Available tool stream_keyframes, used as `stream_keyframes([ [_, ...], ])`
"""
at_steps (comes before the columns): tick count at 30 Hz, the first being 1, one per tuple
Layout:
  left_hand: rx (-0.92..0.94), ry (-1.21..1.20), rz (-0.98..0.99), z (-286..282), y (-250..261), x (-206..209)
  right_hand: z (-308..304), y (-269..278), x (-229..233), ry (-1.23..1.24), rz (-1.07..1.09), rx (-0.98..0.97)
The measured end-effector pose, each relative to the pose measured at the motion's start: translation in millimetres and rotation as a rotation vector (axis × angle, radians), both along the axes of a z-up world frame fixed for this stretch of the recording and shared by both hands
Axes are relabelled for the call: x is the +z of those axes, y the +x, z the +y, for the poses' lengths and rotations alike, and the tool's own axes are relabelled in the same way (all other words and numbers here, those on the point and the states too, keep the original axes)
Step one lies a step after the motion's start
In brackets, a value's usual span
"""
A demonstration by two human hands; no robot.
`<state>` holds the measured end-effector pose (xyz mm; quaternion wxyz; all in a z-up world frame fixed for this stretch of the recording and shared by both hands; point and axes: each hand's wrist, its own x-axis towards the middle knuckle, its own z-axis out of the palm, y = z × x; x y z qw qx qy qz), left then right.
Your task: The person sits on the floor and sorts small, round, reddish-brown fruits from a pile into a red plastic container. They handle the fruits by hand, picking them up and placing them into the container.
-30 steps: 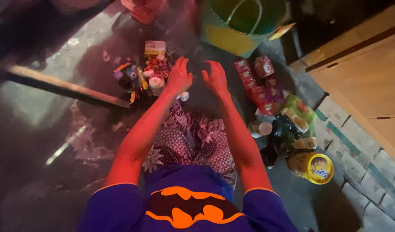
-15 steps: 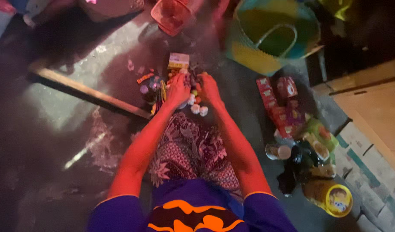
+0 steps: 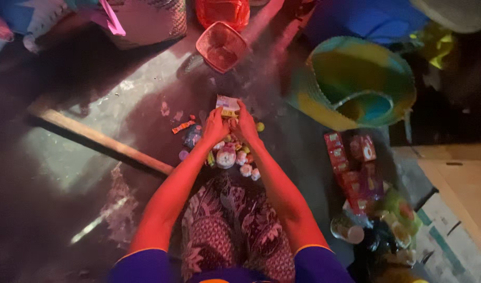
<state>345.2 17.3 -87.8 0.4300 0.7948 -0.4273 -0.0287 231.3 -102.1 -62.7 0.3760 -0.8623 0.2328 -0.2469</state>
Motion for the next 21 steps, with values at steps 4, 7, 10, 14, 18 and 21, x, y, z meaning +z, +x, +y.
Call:
stream_keyframes([
  [4, 0.091, 0.002, 0.072, -33.1, 32.0, -19.4, -21.9, 38.9, -21.9, -0.007, -0.003, 0.038],
  [7, 0.090, 0.040, 0.125, -59.3, 51.8, -33.1, -46.7, 64.2, -38.9, 0.048, 0.018, 0.051],
  [10, 0.092, 0.141, 0.172, -75.9, 85.3, -46.0, -63.7, 95.9, -52.3, 0.075, 0.070, 0.066],
  [14, 0.158, 0.104, 0.188, -97.5, 105.6, -61.0, -80.1, 123.6, -68.0, 0.036, 0.037, 0.051],
  [18, 0.163, 0.087, 0.236, -108.4, 116.8, -62.9, -90.9, 143.8, -75.5, 0.042, 0.021, 0.050],
  [21, 0.096, -0.012, 0.091, -106.7, 130.5, -68.6, -94.6, 156.7, -71.1, 0.202, 0.218, 0.020],
])
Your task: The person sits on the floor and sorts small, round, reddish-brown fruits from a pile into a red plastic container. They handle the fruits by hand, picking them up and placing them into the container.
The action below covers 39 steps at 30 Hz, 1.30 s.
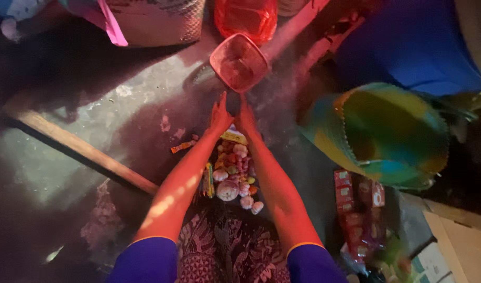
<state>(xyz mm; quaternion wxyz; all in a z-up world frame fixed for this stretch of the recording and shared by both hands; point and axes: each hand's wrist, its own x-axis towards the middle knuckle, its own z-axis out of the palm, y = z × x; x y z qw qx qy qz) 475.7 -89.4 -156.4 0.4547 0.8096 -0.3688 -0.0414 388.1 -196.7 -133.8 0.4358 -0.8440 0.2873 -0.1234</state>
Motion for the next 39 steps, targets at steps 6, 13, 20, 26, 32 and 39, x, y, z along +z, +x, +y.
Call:
stream_keyframes([
  [6, 0.070, 0.040, 0.155, 9.7, -5.6, -0.4, -12.8, 15.4, -12.3, -0.171, -0.015, 0.074],
  [13, 0.070, 0.045, 0.202, 21.0, -5.8, 6.7, -1.8, -5.4, -13.7, -0.090, -0.084, -0.078],
  [20, 0.127, 0.164, 0.217, 39.3, -23.8, 10.9, 24.4, -50.0, 12.8, 0.380, -0.337, -0.489],
  [26, 0.058, -0.028, -0.014, 74.2, -42.5, 35.1, 38.2, -98.6, 28.2, 0.167, -0.417, -0.573],
  [32, 0.090, 0.037, -0.127, 97.0, -81.3, 77.0, 36.2, -159.7, 67.7, 0.102, -0.426, -0.356],
  [39, 0.005, -0.127, -0.091, 130.3, -182.3, 114.4, 29.7, -262.1, 133.6, 0.031, -0.204, -0.186],
])
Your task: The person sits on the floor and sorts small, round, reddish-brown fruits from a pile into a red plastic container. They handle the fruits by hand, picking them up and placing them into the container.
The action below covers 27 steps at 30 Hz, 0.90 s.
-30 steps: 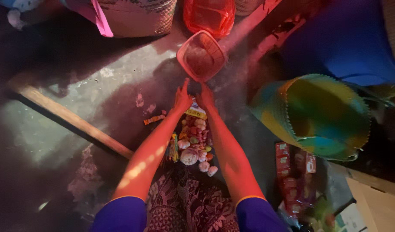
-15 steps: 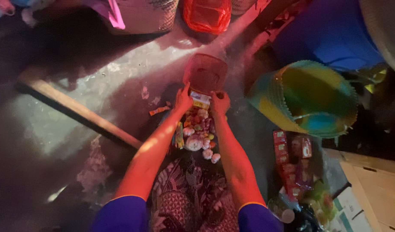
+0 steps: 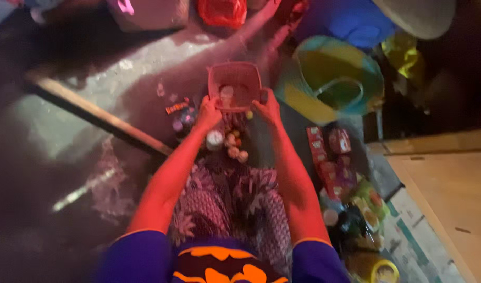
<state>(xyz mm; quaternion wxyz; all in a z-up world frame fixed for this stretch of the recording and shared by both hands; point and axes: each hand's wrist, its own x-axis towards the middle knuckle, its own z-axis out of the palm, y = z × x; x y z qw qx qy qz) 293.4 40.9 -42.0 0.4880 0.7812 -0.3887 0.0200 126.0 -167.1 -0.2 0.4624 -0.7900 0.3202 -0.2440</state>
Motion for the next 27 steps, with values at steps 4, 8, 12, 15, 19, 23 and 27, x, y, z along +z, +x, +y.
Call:
stream_keyframes([
  [4, 0.019, 0.060, -0.033, 28.3, -36.9, 9.7, -4.1, -34.2, 7.8, -0.155, 0.096, 0.087],
  [8, -0.012, 0.151, -0.066, 41.8, -68.7, 0.5, -6.3, -61.9, -4.6, -0.344, 0.127, 0.179],
  [12, -0.120, 0.055, -0.249, 52.6, -74.7, -14.7, -9.5, -69.2, -16.7, -0.421, 0.238, 0.236],
  [15, -0.225, 0.108, -0.072, 54.4, -63.3, -26.7, -17.8, -59.7, -17.5, -0.384, 0.433, 0.219],
  [19, -0.248, 0.209, -0.040, 68.3, -55.4, -36.8, -30.9, -39.7, -20.5, -0.456, 0.459, 0.315],
  [23, -0.321, 0.181, -0.062, 91.5, -53.2, -52.1, -4.3, -39.5, -2.1, -0.548, 0.644, 0.493],
  [27, -0.280, 0.244, -0.065, 122.5, -59.3, -73.7, 42.9, -46.0, 28.3, -0.392, 0.945, 0.643],
])
